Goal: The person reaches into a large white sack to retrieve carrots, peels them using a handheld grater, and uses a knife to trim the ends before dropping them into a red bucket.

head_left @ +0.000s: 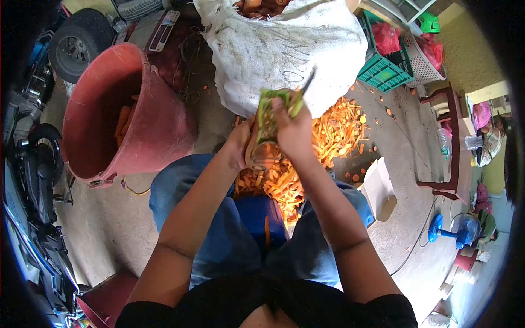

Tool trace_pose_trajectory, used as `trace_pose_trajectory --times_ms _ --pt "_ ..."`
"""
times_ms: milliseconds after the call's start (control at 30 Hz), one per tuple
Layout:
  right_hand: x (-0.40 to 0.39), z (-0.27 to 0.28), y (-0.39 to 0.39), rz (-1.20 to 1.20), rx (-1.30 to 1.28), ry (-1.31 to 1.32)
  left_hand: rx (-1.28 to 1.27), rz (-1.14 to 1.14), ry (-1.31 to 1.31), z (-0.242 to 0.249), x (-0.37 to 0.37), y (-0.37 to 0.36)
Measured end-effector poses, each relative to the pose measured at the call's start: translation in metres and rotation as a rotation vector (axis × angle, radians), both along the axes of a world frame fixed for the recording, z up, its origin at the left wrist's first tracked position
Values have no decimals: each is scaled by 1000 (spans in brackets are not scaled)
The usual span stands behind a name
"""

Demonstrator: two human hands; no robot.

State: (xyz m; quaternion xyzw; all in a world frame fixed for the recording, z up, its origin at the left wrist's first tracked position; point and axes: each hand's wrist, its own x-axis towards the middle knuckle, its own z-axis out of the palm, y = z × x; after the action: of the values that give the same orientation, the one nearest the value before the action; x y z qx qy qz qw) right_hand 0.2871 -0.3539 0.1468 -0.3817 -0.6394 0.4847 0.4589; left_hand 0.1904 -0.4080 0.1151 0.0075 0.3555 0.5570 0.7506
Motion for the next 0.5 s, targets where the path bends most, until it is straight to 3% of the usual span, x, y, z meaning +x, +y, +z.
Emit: trace_pose_trajectory --times_ms 33,133,267,333,367,400,433,467,500 --pt "-1 3 -6 28 134 -64 -25 27 11 14 2 1" --pt "-3 4 -12 -11 151 -117 -104 15 120 35 8 0" --pt "0 -2 -5 -132 127 -181 -60 -33 141 18 2 2" --pt "11 -15 21 -292 288 -206 -11 -414 257 22 -5 -5" --pt "23 -4 40 -401 112 -299 102 -502 205 18 1 -13" --pt "38 -16 62 -504 202 -234 99 -502 205 18 9 -20" --pt "49 -25 80 -727 285 -344 166 -478 351 20 17 -25" --pt "59 -21 87 -765 155 -253 230 -453 495 24 22 -28" --pt "66 -22 94 -810 14 -175 171 -458 472 32 23 -29"
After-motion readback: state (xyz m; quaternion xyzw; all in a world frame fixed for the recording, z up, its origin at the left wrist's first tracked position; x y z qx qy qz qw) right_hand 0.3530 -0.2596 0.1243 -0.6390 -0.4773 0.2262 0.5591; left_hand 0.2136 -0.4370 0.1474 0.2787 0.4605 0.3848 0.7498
